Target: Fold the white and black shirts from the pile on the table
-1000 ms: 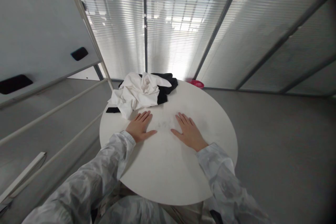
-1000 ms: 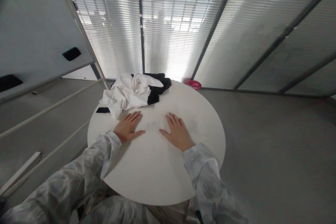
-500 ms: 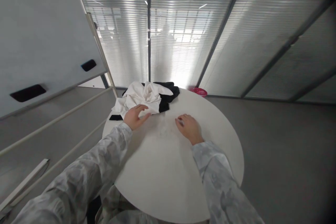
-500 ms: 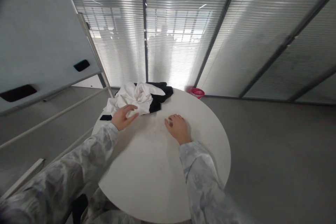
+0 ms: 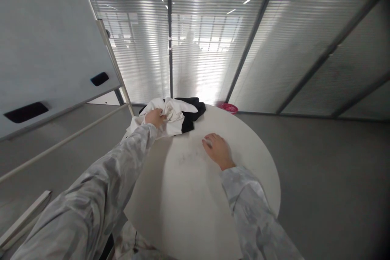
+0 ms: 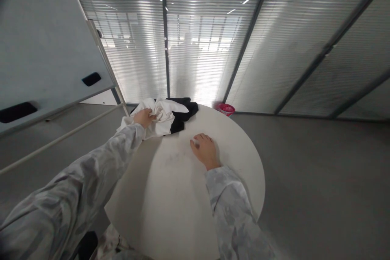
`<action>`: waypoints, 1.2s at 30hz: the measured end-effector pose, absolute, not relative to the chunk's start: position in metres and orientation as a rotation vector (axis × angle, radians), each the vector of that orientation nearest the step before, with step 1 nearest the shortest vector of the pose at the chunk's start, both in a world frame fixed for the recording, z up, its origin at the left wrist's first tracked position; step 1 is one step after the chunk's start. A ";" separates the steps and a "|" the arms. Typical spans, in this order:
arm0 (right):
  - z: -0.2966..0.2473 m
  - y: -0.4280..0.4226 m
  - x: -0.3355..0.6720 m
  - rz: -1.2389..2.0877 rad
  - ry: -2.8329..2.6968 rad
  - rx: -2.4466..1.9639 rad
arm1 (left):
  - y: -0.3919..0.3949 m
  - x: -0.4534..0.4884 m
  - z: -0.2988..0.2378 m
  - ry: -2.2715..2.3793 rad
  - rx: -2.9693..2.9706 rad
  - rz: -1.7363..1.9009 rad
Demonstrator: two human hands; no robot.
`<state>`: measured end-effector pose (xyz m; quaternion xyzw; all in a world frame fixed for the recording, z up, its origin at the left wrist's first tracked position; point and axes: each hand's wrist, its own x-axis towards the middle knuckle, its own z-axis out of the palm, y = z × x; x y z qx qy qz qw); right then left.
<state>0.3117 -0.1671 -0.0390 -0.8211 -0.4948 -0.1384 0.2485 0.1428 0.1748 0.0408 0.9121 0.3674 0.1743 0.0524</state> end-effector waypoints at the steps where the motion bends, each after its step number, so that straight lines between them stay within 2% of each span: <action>1: -0.040 -0.167 0.312 -0.378 -1.347 -2.229 | 0.174 0.142 0.042 1.128 2.772 0.520; 6: -0.042 -0.166 0.315 -0.377 -1.331 -2.203 | 0.162 0.136 0.050 1.116 2.757 0.573; 14: -0.046 -0.164 0.315 -0.438 -1.221 -2.108 | 0.099 0.131 0.053 0.697 2.760 0.641; 22: -0.046 -0.169 0.318 -0.314 -1.270 -1.896 | 0.023 0.131 0.019 0.209 2.726 0.493; 27: -0.046 -0.168 0.320 -0.230 -1.264 -1.934 | -0.014 0.133 -0.005 -0.084 2.778 0.318; 32: -0.046 -0.165 0.322 -0.207 -1.298 -1.996 | -0.013 0.117 0.009 -0.251 2.752 0.334; 36: -0.049 -0.166 0.326 -0.210 -1.282 -2.001 | 0.026 0.099 0.038 -0.017 2.718 0.599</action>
